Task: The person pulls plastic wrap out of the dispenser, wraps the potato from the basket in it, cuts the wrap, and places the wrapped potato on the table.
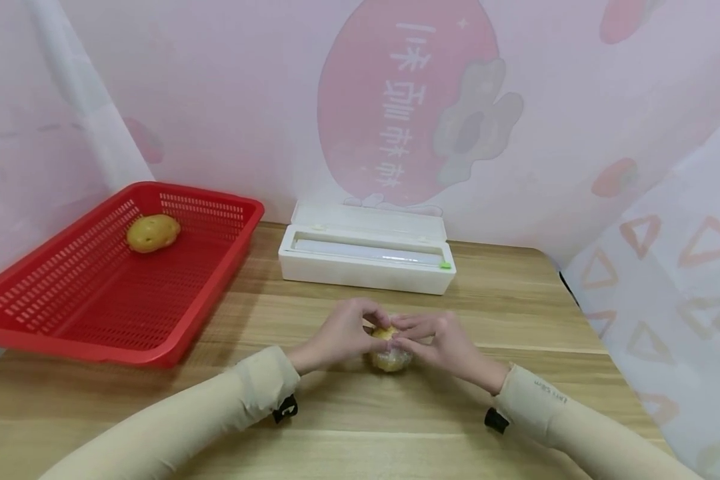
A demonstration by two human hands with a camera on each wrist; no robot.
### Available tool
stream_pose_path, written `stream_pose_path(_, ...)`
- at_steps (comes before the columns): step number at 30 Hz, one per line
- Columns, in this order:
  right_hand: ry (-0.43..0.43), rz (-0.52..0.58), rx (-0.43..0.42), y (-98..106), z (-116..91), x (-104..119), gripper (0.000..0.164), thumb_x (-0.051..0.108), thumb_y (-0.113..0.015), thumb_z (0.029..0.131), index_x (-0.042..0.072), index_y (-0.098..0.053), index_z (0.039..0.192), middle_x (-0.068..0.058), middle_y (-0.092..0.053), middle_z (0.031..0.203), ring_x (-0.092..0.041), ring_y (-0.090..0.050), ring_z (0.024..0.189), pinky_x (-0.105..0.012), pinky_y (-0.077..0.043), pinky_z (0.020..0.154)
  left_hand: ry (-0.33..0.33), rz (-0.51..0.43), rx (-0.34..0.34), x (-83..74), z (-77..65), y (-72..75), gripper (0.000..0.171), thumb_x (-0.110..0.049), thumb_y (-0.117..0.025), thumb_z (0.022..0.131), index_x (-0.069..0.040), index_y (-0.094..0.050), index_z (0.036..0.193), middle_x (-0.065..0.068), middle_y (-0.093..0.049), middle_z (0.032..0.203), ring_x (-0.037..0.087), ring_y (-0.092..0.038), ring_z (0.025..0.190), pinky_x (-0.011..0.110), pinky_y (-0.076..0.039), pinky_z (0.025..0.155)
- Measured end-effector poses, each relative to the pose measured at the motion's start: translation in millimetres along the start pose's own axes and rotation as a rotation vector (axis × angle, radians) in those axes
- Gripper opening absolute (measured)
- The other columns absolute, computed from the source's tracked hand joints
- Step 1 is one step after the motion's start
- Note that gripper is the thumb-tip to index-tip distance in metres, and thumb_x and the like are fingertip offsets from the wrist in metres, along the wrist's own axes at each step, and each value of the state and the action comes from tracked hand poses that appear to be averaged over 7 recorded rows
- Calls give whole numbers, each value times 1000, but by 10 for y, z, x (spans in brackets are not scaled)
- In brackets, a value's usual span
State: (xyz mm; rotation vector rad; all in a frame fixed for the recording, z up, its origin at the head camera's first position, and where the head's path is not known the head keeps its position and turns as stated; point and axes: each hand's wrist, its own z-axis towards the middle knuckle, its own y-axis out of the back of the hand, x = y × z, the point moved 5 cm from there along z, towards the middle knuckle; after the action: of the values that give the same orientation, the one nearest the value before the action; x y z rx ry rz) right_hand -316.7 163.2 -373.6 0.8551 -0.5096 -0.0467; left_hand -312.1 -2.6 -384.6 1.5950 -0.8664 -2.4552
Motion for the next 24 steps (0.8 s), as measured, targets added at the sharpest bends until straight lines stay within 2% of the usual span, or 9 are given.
stream_pose_path(5,-151,69,0,25,32,-78,10,10,-84,77,8,-79,85,-3,-73,99,-15,-70,93,-29,-53,83,11,-11,31,-3,4,6,28,-7,-89,70,-4,-71,91,3,-70,95,19,-65,91,33,-54,81)
stream_pose_path(9,-196,53,3,40,35,-90,11,15,-84,76,10,-80,84,1,-73,98,-9,-69,92,-27,-54,79,-15,2,54,-15,11,3,29,-9,-90,70,-4,-70,91,4,-70,95,19,-65,92,31,-54,80)
stream_pose_path(12,-211,21,10,58,64,-66,12,18,-85,76,11,-80,84,2,-73,96,-7,-68,92,-26,-55,76,-34,47,65,-33,24,6,31,-14,-91,70,-5,-70,92,3,-70,95,18,-63,91,32,-54,80)
stream_pose_path(16,-198,-21,17,63,82,-36,11,17,-85,76,11,-80,84,2,-73,95,-7,-69,92,-27,-55,74,-44,114,73,-46,40,3,33,-19,-92,69,-6,-71,92,1,-69,96,17,-61,91,37,-53,81)
stream_pose_path(20,-160,-35,50,54,86,-24,10,12,-85,77,10,-80,86,0,-73,96,-10,-69,93,-25,-54,77,-36,125,84,-40,49,-2,32,-16,-91,69,-6,-71,91,2,-69,94,19,-62,90,39,-52,82)
stream_pose_path(24,-58,-42,97,62,96,6,15,2,-83,77,9,-80,91,-4,-73,99,-13,-69,95,-26,-53,81,-39,99,93,-27,56,4,30,-12,-90,69,-5,-70,90,3,-70,92,20,-64,89,35,-54,81)
